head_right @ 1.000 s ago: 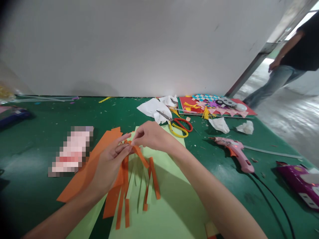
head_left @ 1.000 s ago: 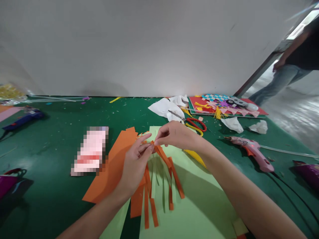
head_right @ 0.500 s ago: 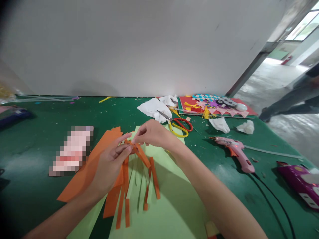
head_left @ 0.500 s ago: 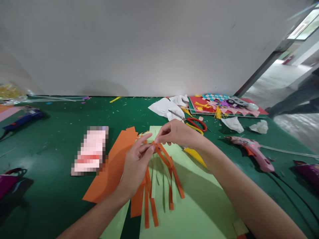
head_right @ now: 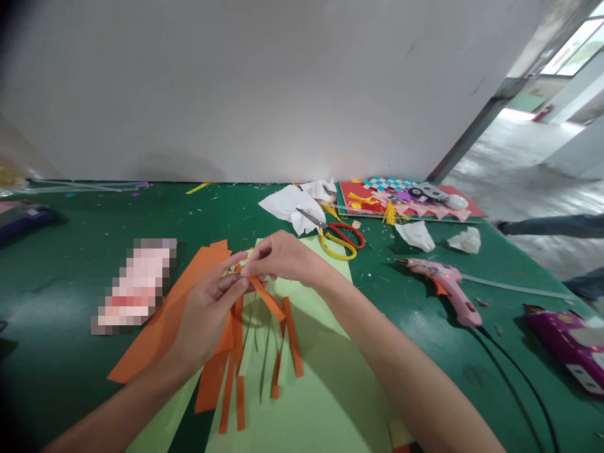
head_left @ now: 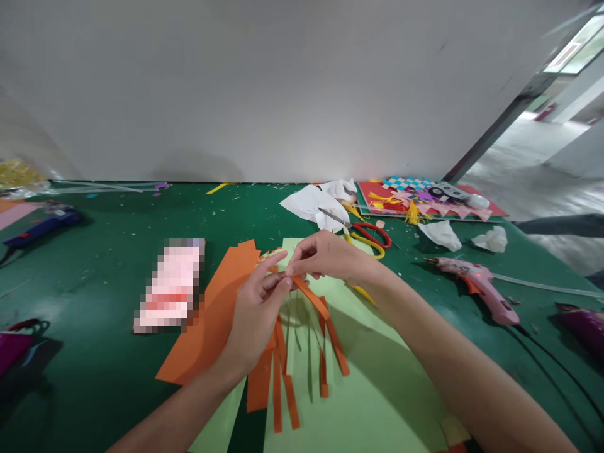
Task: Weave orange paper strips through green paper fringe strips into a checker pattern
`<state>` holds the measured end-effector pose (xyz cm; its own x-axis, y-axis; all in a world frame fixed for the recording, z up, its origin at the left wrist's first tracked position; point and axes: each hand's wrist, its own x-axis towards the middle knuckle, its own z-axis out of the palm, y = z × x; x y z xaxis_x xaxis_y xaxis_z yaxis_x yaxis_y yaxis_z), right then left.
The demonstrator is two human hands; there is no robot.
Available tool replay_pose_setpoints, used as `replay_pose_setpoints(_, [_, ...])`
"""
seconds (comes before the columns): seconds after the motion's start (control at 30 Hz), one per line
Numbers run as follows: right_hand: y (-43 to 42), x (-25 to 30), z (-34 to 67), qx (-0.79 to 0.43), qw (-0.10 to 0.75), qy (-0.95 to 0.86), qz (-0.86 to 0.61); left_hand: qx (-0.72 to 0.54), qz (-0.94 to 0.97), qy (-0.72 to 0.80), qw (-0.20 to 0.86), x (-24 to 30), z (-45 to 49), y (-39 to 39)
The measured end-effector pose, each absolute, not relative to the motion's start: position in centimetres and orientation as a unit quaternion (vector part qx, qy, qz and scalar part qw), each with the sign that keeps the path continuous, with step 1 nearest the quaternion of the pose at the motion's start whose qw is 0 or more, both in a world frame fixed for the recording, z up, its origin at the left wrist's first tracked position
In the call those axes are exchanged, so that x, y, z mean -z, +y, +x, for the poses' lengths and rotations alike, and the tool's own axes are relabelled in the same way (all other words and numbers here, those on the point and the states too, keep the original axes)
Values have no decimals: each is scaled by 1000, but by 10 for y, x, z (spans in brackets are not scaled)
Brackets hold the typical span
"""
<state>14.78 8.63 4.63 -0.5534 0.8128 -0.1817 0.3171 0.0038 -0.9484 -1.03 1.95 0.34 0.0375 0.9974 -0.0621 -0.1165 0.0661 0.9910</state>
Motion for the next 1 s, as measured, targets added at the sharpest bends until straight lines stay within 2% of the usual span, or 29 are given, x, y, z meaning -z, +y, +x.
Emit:
replay_pose_setpoints(0.27, [93,-38,152,-681,255,-594,-343,-504,325,372,708,-6,-13,26])
replay_pose_setpoints(0.7, [92,-37,148,-766,248,-515,-295,-502,249,361,745,-5,-14,27])
replay_pose_setpoints(1.0, [91,-34,144,-771,260,-498,-299,-502,233,345,759,-5,-14,26])
